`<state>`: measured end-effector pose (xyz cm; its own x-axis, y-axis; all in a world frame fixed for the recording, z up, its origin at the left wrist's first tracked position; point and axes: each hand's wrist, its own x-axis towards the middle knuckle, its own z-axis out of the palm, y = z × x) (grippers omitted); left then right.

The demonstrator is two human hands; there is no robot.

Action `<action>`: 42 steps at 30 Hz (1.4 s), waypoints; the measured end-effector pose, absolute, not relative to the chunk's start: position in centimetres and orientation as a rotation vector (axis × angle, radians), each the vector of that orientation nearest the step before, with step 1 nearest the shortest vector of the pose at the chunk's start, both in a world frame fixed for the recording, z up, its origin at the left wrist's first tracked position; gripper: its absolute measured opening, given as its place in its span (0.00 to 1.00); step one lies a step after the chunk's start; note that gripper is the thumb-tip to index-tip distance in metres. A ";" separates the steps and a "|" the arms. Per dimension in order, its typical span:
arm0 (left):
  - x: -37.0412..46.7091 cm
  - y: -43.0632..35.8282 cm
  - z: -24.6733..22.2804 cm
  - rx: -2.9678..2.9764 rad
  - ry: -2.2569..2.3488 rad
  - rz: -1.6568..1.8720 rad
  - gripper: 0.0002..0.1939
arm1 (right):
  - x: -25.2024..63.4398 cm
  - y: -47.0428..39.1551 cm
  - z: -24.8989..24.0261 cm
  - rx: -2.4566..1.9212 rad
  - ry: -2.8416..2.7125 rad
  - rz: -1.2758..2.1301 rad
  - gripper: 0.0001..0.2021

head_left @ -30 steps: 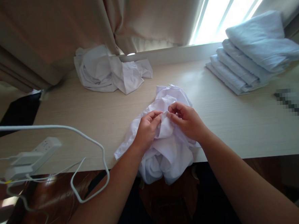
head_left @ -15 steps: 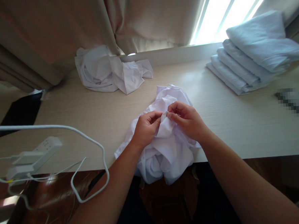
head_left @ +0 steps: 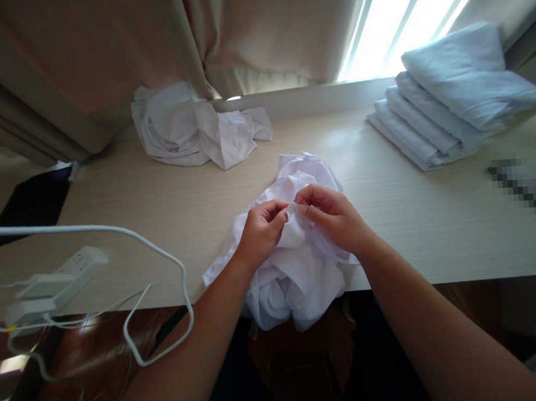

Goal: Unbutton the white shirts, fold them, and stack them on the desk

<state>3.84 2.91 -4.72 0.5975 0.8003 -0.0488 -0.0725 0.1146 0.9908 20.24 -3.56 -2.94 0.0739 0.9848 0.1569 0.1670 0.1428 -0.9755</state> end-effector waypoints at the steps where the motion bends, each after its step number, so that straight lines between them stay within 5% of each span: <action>1: 3.9 3.0 -4.7 1.269 0.700 0.719 0.15 | 20.3 -3.5 -3.0 -1.246 -1.313 0.941 0.08; 23: 3.9 2.6 -3.7 1.210 0.516 0.538 0.20 | 20.3 -4.1 -2.1 -1.173 -1.280 0.792 0.10; 42: 2.6 4.2 -2.8 1.481 0.617 0.651 0.12 | 19.7 -4.0 -1.7 -0.952 -1.111 0.852 0.10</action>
<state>2.57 4.20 -2.82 0.6890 0.7244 0.0213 -0.0178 -0.0124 0.9998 19.73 -4.00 -1.75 0.2330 0.9135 0.3336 -0.0858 0.3610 -0.9286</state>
